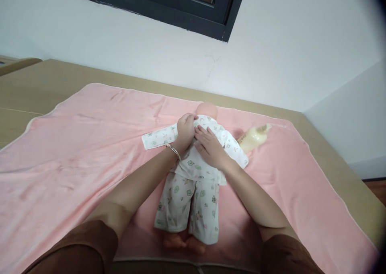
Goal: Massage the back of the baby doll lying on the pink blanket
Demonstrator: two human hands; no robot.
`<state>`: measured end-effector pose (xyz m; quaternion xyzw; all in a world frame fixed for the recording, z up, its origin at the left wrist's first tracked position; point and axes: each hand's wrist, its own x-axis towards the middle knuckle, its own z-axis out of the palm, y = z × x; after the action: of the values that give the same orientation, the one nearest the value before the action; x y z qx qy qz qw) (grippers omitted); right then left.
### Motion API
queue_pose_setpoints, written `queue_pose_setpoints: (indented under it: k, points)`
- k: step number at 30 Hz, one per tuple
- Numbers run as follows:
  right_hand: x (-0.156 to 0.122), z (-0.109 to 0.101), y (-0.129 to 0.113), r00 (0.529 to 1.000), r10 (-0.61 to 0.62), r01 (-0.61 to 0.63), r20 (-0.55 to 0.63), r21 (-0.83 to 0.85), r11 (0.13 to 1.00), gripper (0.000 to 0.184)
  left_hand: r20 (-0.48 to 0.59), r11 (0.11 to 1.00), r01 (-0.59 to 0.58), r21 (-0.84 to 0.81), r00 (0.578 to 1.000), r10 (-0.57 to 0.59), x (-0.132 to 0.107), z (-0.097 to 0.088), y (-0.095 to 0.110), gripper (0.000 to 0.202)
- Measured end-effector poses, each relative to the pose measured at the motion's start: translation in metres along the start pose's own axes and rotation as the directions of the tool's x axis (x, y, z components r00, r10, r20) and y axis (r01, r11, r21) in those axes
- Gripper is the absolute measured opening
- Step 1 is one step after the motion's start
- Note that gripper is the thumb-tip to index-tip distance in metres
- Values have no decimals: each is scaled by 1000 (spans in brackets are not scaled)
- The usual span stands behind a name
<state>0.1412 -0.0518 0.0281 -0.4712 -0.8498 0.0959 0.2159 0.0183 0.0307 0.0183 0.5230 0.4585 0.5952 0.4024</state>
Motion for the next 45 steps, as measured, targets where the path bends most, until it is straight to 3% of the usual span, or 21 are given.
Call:
queue_pose_setpoints:
  k: [5, 8, 10, 13, 17, 21, 25, 29, 33, 35, 37, 41, 45]
  points:
    - [2, -12, 12, 990, 139, -140, -20, -53, 989, 58, 16, 1000, -7, 30, 1000, 7, -7, 1, 6, 26]
    - [-1, -5, 1, 960, 273, -281, -67, -155, 947, 61, 9, 999, -1, 48, 1000, 0, -8, 2, 4, 25]
    - [-5, 3, -12, 949, 299, -315, -104, -211, 925, 59, 1, 999, -6, 51, 1000, 6, -7, 3, 0, 24]
    - [-8, 10, -21, 969, 226, -244, -103, -225, 943, 53, -6, 999, -14, 43, 1000, 14, -7, 3, -2, 25]
    - [-2, 3, 1, 990, 128, -135, -58, -126, 983, 49, 20, 999, -5, 54, 1000, 3, -10, 0, 2, 25]
    - [3, -1, 20, 969, 227, -235, -97, -82, 968, 55, 46, 997, -38, 69, 998, 35, -12, -1, 1, 26]
    - [-1, 8, 2, 925, 343, -367, -161, -159, 916, 60, 31, 999, -23, 41, 999, 22, -10, -1, -4, 26]
    - [-6, 14, -15, 960, 233, -265, -155, -237, 935, 56, 7, 1000, 17, -10, 1000, -16, -6, 0, -6, 23]
    - [-1, 4, 6, 994, 84, -94, -68, -159, 983, 49, 31, 1000, 20, -23, 999, -19, -7, -2, -4, 22]
    - [4, -2, 22, 992, 115, -121, -52, -117, 986, 51, 42, 1000, 18, -13, 999, -17, -8, -2, -2, 23]
    - [6, -5, 29, 971, 222, -232, -93, -111, 966, 55, 39, 1000, 16, 4, 999, -16, -9, -3, 0, 23]
    - [2, 1, 10, 902, 397, -425, -172, -186, 886, 62, 28, 1000, 21, 6, 999, -21, -9, -3, 0, 24]
    - [-3, 7, -16, 956, 284, -293, -73, -209, 933, 56, 21, 1000, 15, -3, 1000, -15, -7, -3, -2, 22]
